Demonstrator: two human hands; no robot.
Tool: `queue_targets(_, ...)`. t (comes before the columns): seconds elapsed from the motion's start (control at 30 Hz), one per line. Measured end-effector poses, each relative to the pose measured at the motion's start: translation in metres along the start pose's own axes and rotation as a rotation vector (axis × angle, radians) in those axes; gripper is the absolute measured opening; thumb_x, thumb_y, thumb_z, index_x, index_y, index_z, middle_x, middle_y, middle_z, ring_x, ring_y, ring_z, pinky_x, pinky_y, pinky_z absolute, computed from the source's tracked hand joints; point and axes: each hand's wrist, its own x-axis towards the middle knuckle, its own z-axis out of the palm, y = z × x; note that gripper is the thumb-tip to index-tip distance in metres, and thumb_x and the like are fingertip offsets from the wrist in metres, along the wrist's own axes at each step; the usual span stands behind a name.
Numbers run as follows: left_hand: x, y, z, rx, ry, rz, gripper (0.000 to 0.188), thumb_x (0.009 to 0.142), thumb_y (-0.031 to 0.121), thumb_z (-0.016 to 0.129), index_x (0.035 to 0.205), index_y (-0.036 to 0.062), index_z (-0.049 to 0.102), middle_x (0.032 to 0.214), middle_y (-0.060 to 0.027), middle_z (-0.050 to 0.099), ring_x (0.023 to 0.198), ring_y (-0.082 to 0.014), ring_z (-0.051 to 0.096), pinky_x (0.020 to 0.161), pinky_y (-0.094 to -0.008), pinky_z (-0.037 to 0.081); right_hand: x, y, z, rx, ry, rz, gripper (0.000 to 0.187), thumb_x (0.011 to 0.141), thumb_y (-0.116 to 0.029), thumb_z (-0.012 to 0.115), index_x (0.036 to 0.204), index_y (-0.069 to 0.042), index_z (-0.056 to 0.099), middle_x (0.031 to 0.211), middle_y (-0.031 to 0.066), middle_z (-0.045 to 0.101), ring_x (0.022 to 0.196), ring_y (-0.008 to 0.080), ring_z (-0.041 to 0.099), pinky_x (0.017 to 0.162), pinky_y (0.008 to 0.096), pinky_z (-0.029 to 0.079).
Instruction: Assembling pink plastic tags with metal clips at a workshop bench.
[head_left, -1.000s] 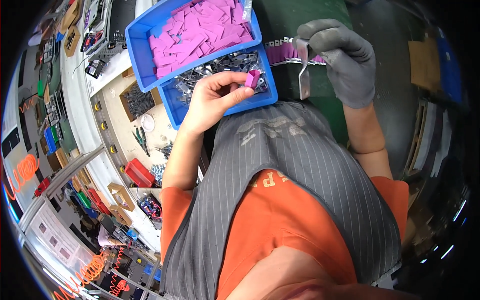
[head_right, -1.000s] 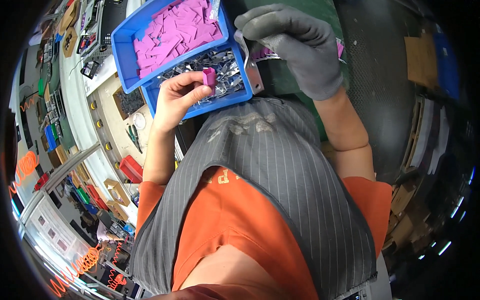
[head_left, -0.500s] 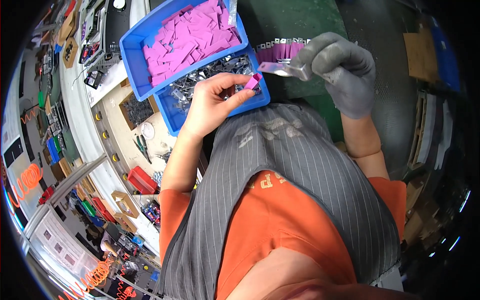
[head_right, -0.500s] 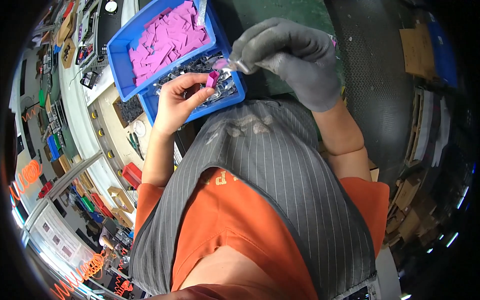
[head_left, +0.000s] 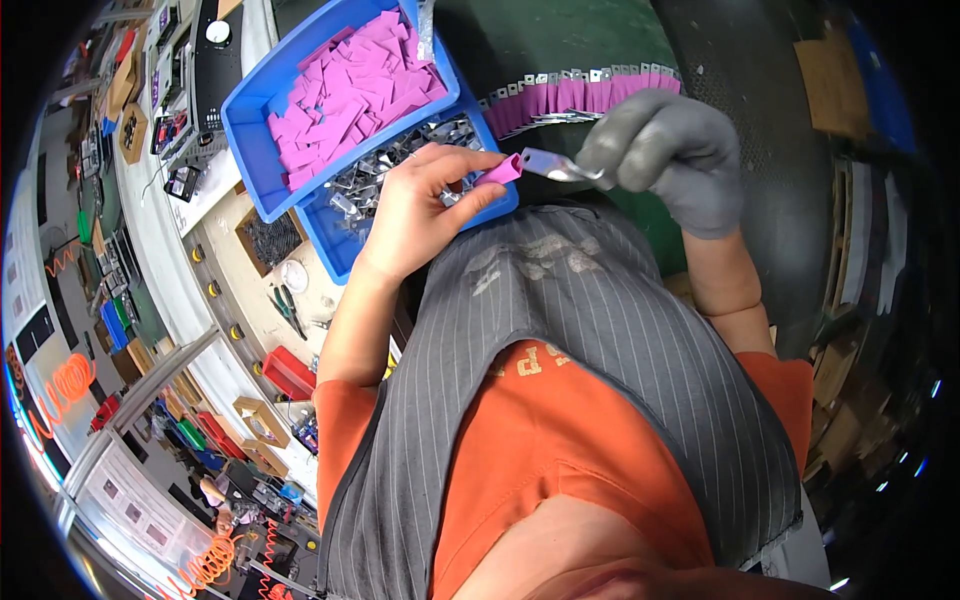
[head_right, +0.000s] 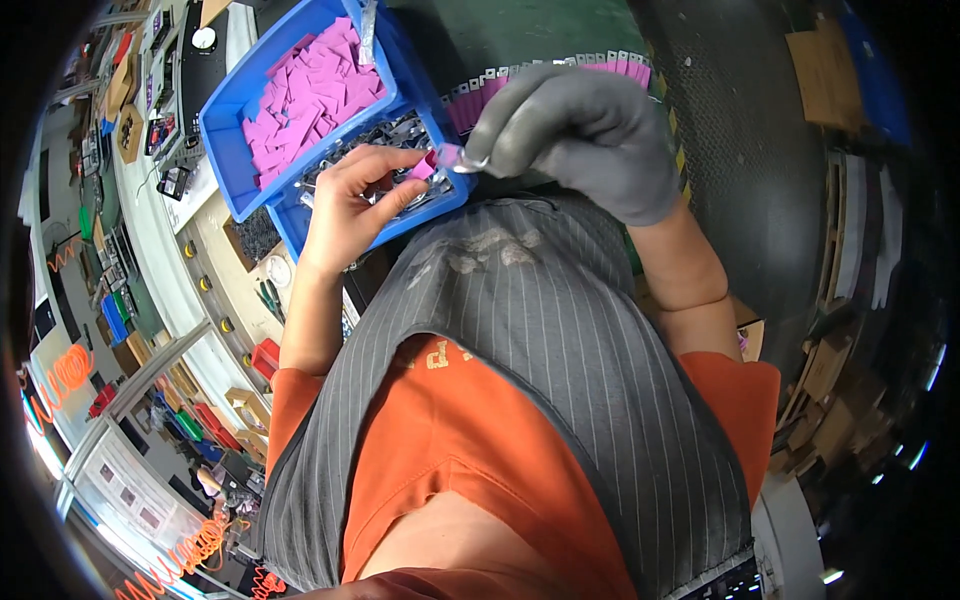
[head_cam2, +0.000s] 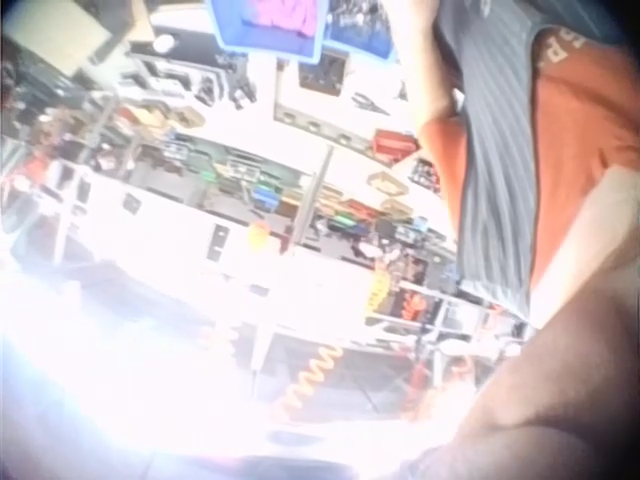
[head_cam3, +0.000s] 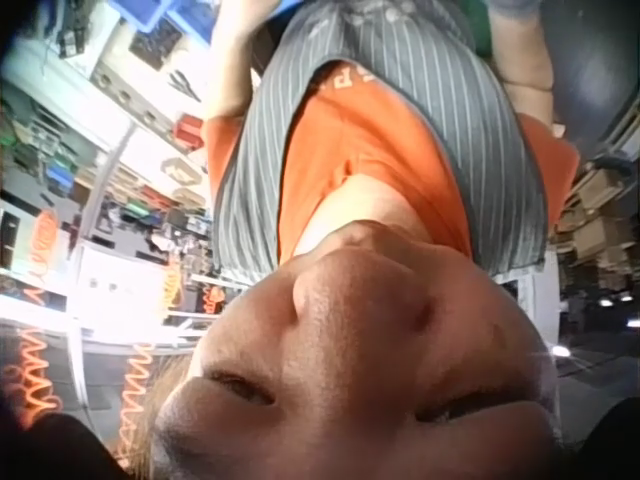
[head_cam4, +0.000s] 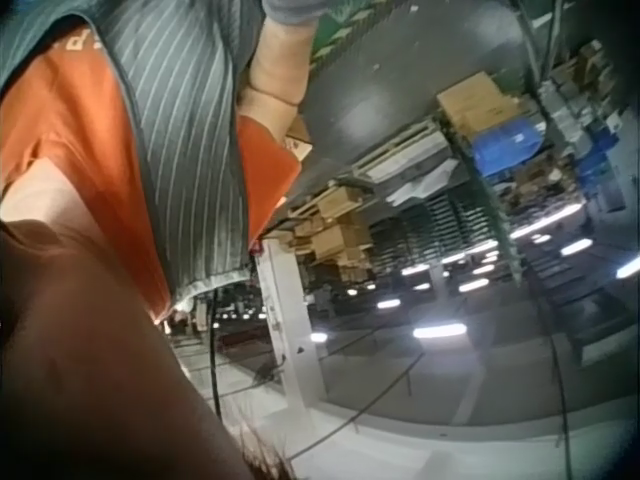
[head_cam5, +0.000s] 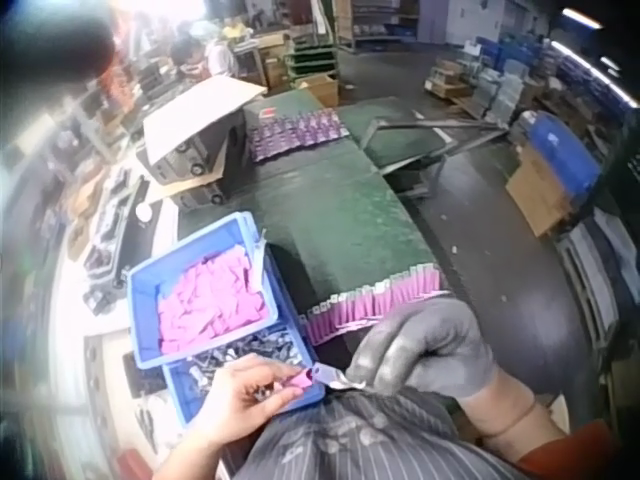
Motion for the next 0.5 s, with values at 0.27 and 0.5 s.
queue_targets(0.27, 0.002, -0.001, 0.010, -0.075, -0.139, -0.084, 0.024, 0.073, 0.006, 0.071, 0.096, 0.0042, 0.067, 0.089, -0.0071, 0.064, 0.069, -0.0159, 0.057, 0.060, -0.0254, 0.045, -0.019, 0.023, 0.000, 0.168, 0.042, 0.171, 0.013, 0.081, -0.006, 0.056, 0.087, 0.004, 0.061, 0.086, 0.0127, 0.061, 0.074, 0.0164, 0.059, 0.068, 0.0270, 0.048)
queue_targets(0.5, 0.007, 0.001, 0.030, 0.017, -0.263, -0.116, 0.019, 0.074, 0.004, 0.070, 0.093, 0.0031, 0.065, 0.087, -0.0088, 0.063, 0.070, -0.0183, 0.057, 0.061, -0.0262, 0.046, -0.049, 0.054, -0.011, -0.239, -0.009, 0.471, 0.024, 0.085, -0.021, 0.059, 0.098, -0.001, 0.061, 0.088, 0.0083, 0.063, 0.082, 0.0156, 0.060, 0.071, 0.0294, 0.047)
